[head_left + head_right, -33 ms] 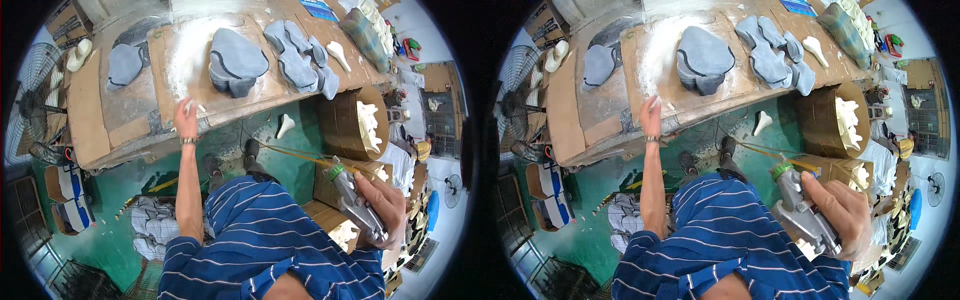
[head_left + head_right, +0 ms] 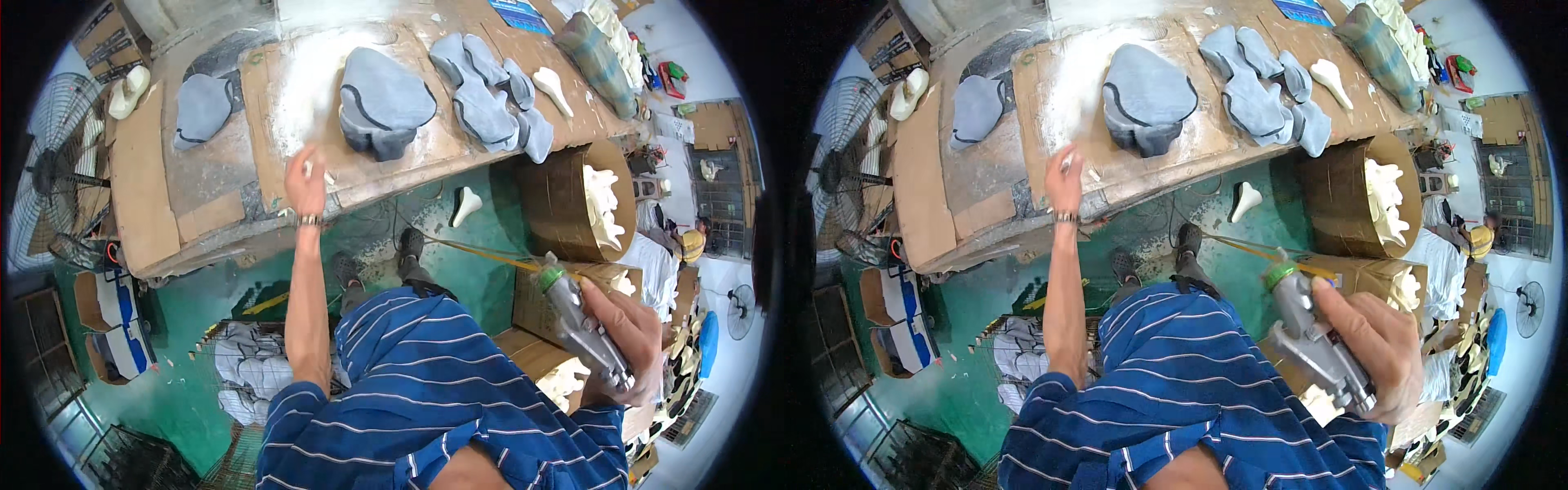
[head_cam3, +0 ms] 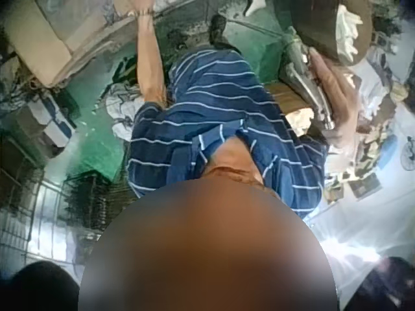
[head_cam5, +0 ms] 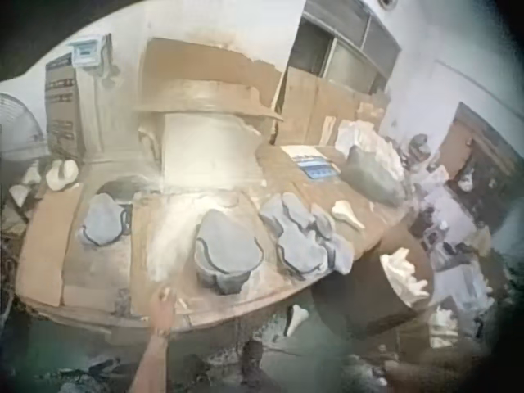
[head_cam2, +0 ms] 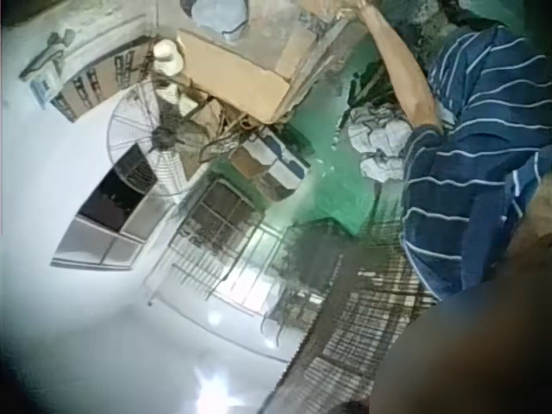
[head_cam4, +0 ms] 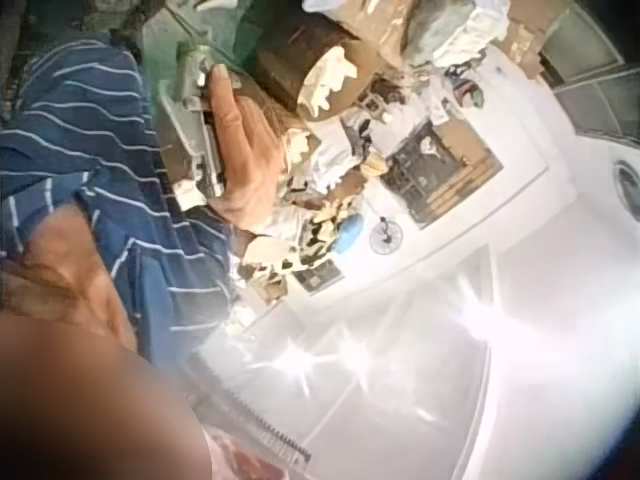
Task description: A person uses an air spray gun to clean or process bicycle seat pads and organizes them on a workbench and a rack.
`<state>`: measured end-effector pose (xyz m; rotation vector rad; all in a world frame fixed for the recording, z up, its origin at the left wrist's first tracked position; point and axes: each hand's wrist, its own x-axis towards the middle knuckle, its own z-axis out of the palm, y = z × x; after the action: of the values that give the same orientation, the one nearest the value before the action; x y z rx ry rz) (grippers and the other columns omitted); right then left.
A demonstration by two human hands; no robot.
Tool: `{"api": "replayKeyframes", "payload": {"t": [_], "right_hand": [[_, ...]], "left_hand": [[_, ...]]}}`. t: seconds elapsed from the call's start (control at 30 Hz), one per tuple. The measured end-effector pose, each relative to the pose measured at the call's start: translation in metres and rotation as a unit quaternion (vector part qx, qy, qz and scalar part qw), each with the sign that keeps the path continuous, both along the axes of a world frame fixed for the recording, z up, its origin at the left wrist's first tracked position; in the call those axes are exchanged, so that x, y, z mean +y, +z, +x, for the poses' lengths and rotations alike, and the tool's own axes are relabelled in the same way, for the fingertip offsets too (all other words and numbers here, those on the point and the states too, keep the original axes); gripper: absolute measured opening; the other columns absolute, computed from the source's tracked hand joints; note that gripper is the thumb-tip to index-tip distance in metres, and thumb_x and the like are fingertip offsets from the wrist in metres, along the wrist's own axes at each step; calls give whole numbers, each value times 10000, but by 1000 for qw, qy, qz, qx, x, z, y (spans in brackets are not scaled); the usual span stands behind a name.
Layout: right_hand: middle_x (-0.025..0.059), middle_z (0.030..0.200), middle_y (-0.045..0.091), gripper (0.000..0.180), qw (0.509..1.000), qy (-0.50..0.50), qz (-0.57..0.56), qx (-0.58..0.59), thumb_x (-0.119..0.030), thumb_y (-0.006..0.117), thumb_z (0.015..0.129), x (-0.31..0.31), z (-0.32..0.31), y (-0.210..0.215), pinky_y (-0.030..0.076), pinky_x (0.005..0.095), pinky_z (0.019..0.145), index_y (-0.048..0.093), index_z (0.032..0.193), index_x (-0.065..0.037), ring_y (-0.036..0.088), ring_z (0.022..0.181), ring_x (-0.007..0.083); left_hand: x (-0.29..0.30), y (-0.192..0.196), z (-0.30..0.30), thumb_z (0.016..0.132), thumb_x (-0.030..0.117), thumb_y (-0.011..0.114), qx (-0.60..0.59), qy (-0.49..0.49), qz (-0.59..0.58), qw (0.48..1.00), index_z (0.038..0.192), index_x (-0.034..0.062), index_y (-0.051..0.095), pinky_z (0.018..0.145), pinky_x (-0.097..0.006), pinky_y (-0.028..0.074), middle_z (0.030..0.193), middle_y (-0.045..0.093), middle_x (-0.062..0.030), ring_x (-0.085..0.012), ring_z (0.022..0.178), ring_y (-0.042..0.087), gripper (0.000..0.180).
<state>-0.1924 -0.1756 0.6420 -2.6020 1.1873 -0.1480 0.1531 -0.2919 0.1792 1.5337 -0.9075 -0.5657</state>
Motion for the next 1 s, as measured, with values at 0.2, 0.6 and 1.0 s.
{"api": "replayKeyframes", "payload": {"t": [0.2, 0.6, 1.0], "right_hand": [[138, 825, 698, 656, 996, -29, 47, -72, -93, 830, 716, -17, -50, -18, 537, 335, 593, 648, 1326, 63, 704, 704, 258], [146, 804, 695, 643, 968, -59, 124, -208, -52, 779, 723, -80, -143, -71, 524, 372, 550, 631, 1329, 101, 677, 643, 269], [129, 768, 696, 628, 955, -148, 94, -240, -60, 787, 709, -128, -198, -90, 521, 362, 579, 661, 1310, 69, 681, 649, 272]], "left_hand": [[-142, 86, -28, 803, 466, 795, -384, -117, 9, 916, 1113, 220, 811, 1090, -475, 433, 1336, 665, -115, -303, 1293, 561, 396], [-185, 63, -5, 681, 516, 885, -399, -186, 197, 876, 1044, 199, 845, 1164, -434, 397, 1432, 626, -142, -333, 1358, 537, 483], [-156, 37, -24, 711, 425, 898, -331, -90, 134, 930, 1065, 236, 844, 1193, -473, 340, 1452, 594, -198, -373, 1409, 459, 405]]}}
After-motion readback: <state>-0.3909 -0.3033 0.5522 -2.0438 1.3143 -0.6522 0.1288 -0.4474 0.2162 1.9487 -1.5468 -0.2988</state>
